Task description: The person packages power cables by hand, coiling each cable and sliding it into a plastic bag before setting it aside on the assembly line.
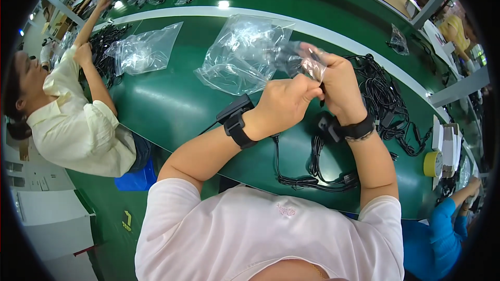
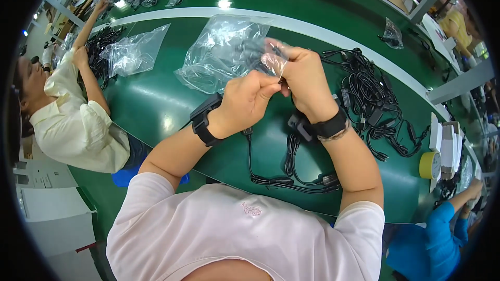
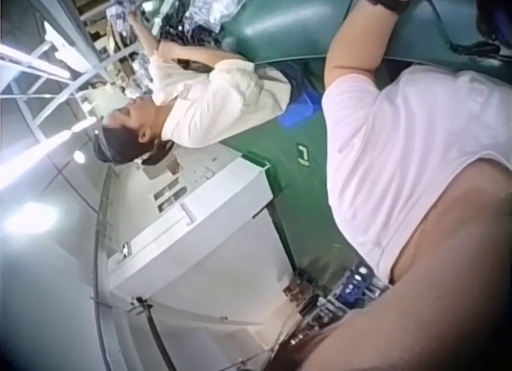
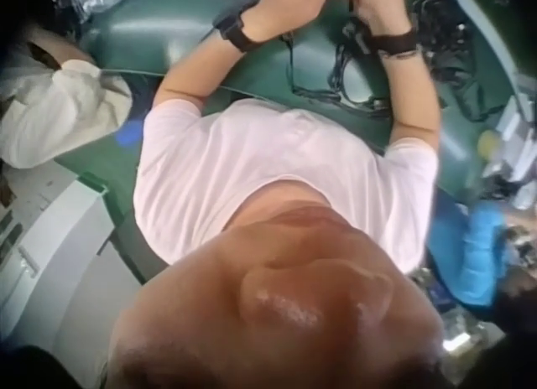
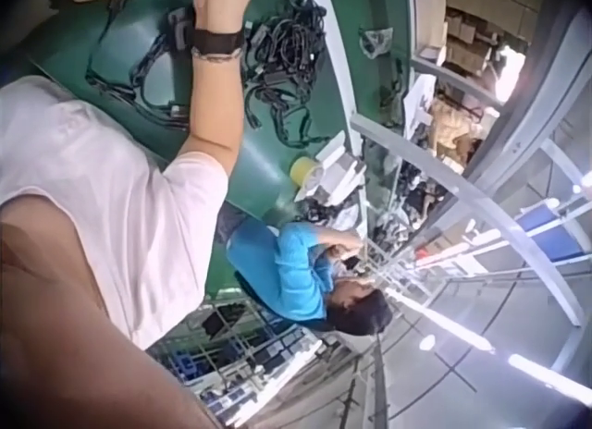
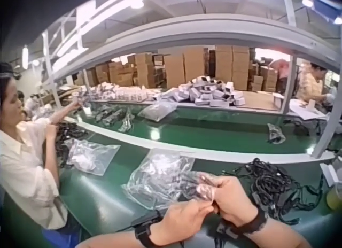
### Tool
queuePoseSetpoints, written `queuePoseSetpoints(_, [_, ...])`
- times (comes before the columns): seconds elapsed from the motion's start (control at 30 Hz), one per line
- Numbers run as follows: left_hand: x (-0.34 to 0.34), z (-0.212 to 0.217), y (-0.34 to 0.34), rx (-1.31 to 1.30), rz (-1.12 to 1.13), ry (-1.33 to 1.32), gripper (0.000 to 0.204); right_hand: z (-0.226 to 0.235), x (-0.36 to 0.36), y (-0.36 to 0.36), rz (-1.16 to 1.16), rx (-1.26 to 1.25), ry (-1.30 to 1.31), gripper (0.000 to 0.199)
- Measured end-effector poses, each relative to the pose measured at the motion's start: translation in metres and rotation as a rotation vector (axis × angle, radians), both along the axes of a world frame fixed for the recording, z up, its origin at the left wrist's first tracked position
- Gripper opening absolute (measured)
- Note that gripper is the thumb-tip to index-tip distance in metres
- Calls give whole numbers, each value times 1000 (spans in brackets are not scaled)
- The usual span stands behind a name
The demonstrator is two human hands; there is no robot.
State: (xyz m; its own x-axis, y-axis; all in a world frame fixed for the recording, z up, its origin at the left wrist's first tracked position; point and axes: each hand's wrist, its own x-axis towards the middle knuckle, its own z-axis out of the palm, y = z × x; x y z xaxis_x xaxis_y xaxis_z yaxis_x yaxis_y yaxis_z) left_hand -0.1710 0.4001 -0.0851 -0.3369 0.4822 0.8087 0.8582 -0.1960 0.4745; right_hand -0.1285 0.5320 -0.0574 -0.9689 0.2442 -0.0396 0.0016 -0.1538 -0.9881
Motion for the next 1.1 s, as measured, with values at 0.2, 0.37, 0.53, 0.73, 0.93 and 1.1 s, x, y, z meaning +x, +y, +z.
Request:
queuePoseSetpoints(0.2, [-10, 22, -17, -2, 131, -414, 13, 37, 22, 6, 280, 414, -29, 47])
queuePoseSetpoints(0.37, [-8, 25, -17, 38, 73, -231, 14, 35, 4, -2, -42, 1479, 333, 32])
queuePoseSetpoints(0.53, [-23, 37, -27, 160, 159, -195, 11, 55, 2, -23, 165, 1477, 211, 20])
queuePoseSetpoints(0.73, [-31, 58, -40, 89, 7, -212, 4, 60, -10, -13, 170, 1465, 414, 19])
queuePoseSetpoints(0.93, [-28, 48, -34, 117, 43, -27, 5, 48, -27, -22, 192, 1492, 395, 24])
queuePoseSetpoints(1.1, [-51, 56, -49, 251, 132, -459, 15, 85, -18, -31, 283, 951, -28, 32])
